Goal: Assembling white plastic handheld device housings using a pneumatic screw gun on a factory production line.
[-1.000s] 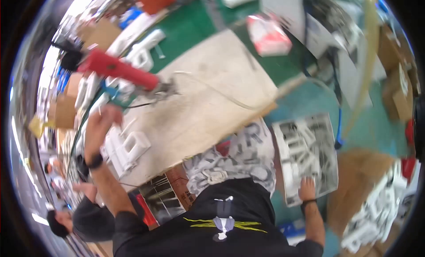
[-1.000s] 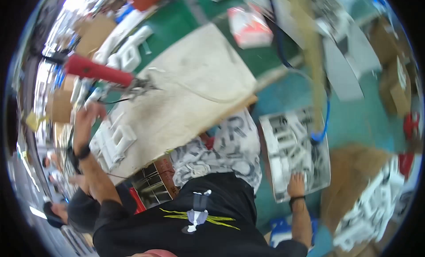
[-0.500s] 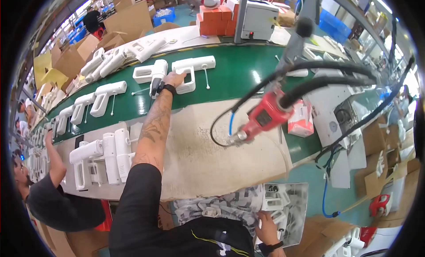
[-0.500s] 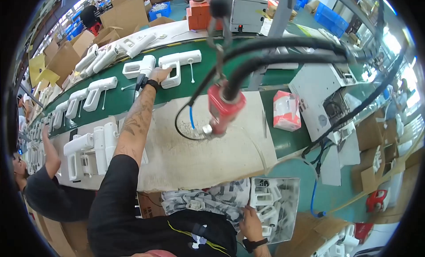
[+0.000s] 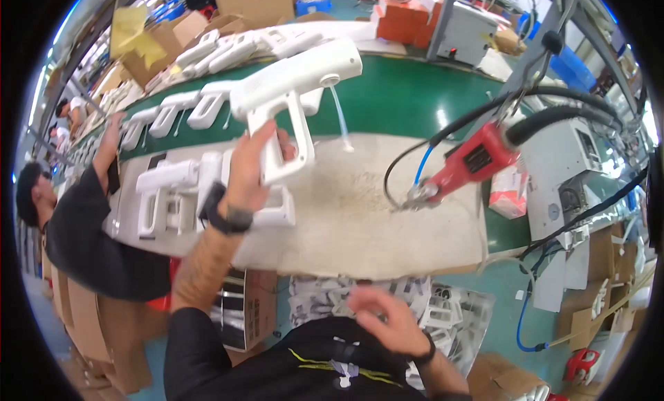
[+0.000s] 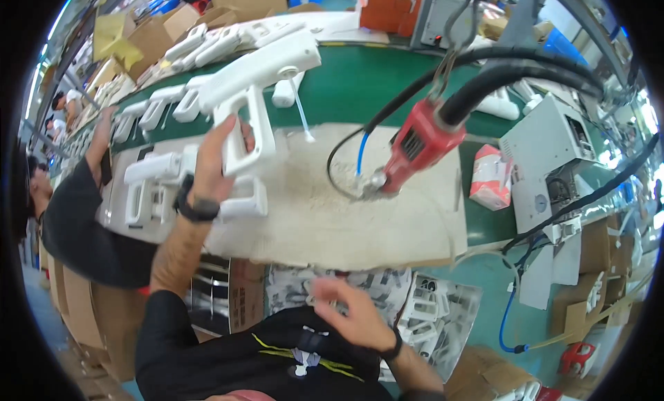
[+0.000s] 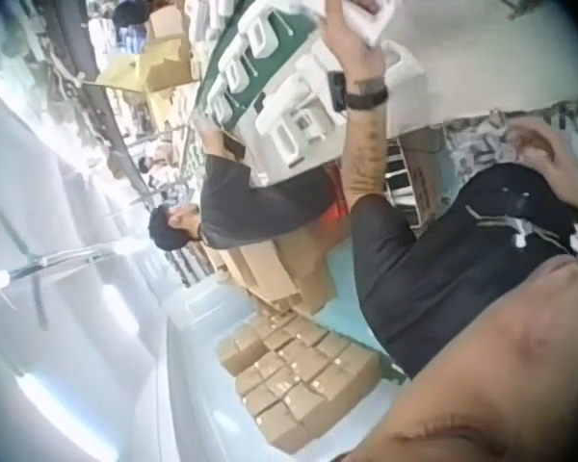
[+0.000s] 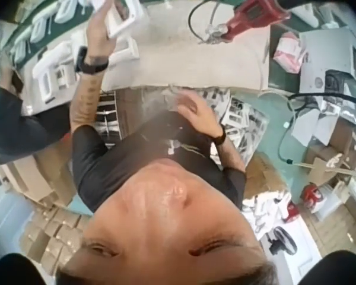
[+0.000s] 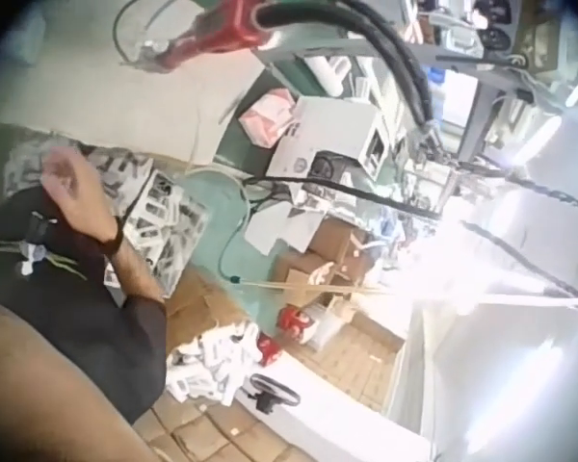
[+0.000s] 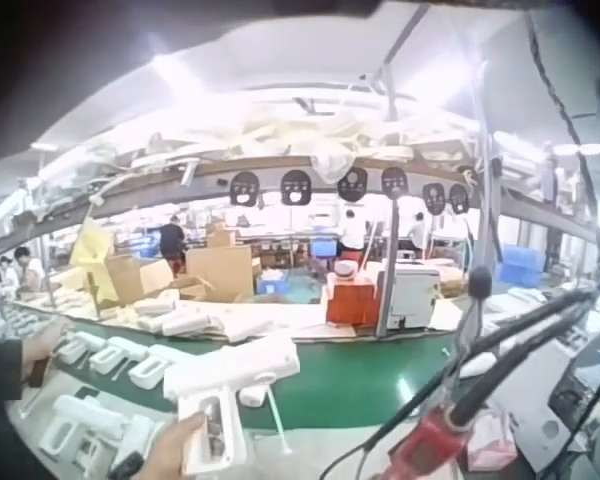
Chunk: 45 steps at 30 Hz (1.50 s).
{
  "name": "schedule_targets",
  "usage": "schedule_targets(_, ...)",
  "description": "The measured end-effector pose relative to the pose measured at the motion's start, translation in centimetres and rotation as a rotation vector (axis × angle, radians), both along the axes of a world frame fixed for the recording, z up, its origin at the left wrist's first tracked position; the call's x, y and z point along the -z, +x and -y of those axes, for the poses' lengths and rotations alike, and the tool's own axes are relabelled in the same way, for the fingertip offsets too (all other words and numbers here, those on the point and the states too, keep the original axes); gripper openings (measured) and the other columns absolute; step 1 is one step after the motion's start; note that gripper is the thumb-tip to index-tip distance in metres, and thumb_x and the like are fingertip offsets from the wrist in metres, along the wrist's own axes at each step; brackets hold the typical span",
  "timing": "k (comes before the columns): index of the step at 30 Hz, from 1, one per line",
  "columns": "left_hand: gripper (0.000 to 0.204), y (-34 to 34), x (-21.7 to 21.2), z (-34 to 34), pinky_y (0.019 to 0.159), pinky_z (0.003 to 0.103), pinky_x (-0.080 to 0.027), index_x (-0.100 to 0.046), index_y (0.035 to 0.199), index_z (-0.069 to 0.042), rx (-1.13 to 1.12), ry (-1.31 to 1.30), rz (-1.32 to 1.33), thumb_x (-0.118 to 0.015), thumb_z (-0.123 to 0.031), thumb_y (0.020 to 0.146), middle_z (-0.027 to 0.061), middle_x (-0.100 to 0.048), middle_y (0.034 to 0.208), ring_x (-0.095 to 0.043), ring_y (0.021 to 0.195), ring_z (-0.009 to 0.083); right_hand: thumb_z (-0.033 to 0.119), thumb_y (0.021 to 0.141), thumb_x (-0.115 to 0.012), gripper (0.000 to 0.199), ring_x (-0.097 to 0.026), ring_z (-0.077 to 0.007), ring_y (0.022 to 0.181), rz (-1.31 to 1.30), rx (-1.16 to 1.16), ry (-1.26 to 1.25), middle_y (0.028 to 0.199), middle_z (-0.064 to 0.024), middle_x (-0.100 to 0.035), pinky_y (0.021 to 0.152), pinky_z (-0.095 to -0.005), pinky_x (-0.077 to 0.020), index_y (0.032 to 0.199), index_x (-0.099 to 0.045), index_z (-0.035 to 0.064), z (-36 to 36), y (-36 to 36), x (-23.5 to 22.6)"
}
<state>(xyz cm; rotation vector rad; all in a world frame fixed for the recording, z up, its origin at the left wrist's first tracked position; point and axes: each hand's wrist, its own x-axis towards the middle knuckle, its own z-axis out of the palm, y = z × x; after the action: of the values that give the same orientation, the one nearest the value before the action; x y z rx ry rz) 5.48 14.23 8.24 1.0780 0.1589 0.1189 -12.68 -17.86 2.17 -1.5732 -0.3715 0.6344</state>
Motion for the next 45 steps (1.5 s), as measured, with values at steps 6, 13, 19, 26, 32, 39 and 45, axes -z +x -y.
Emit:
schedule_targets(6,0.043,-16.8,5.7,9.2,0.096,0.037,-0.052,-0.049,0.135,0.002,-0.133,-0.272,-0.070,-0.057,-0.028,0.105,0.0139,-0.063,0.126,-0.063,0.109,0.0204,0.010,0.098,-0.064,0.055,-0.059,-0.0215,0.118,-0.194,0.223,0.525,0.130,-0.0138,-0.060,0.101,-0.0367,-0.0500,0.147,-0.040,0.0004,-8.7,2.2,1.7)
schedule_targets(13,0.060,-24.2,13.4,12.6,0.111,0.051,-0.043,-0.038,0.147,0.000,0.358,-0.026,-0.076,-0.053,-0.040,0.105,0.0175,-0.053,0.143,-0.052,0.133,0.0297,0.023,0.096,-0.059,0.036,-0.064,-0.0136,0.095,-0.160,0.361,0.206,0.104,-0.0066,-0.066,0.085,-0.0287,-0.0534,0.122,-0.061,-0.0015,1.0,-0.9,6.8)
schedule_targets(19,0.080,-24.4,14.9,11.2,0.111,0.054,-0.044,-0.035,0.150,0.000,0.493,-0.287,-0.401,-0.044,-0.062,0.102,0.0166,-0.051,0.147,-0.053,0.133,0.0331,0.027,0.097,-0.055,0.039,-0.063,-0.0117,0.078,-0.402,0.310,0.074,0.094,-0.0050,-0.063,0.059,-0.0261,-0.0537,0.122,-0.062,-0.0019,7.4,0.4,5.7)
schedule_targets(26,0.048,-19.5,13.1,10.1,0.097,0.033,-0.051,-0.052,0.131,0.011,0.365,0.018,-0.494,-0.059,-0.027,0.103,0.0152,-0.067,0.123,-0.066,0.110,0.0195,0.033,0.102,-0.056,0.042,-0.061,-0.0113,0.076,-0.346,0.271,-0.059,0.092,-0.0051,-0.065,0.064,-0.0285,-0.0523,0.124,-0.062,-0.0028,8.4,0.9,5.0)
schedule_targets(32,0.046,-20.7,13.2,12.1,0.097,0.032,-0.050,-0.051,0.132,0.010,0.359,0.004,-0.486,-0.063,-0.021,0.100,0.0133,-0.067,0.121,-0.066,0.108,0.0182,0.033,0.097,-0.064,0.050,-0.062,-0.0287,0.104,0.270,0.471,-0.470,0.114,-0.0161,-0.065,0.092,-0.0403,-0.0498,0.130,-0.057,-0.0044,8.4,-0.8,3.7)
schedule_targets(39,0.048,-21.0,13.1,15.2,0.091,0.032,-0.054,-0.052,0.132,0.006,0.551,0.199,-0.378,-0.070,-0.022,0.097,0.0130,-0.068,0.118,-0.066,0.106,0.0173,0.028,0.094,-0.065,0.061,-0.045,-0.0431,0.136,0.924,0.082,-0.568,0.143,-0.0247,-0.050,0.114,-0.0482,-0.0368,0.143,-0.047,-0.0031,2.2,3.5,-0.3)
schedule_targets(45,0.065,-20.8,13.9,15.9,0.086,0.034,-0.056,-0.052,0.131,0.008,0.554,0.223,-0.314,-0.076,-0.037,0.090,0.0169,-0.072,0.109,-0.071,0.097,0.0221,0.035,0.097,-0.060,0.065,-0.039,-0.0422,0.142,0.995,-0.138,-0.599,0.149,-0.0218,-0.047,0.118,-0.0499,-0.0310,0.149,-0.042,0.0008,-1.8,9.5,-1.5)
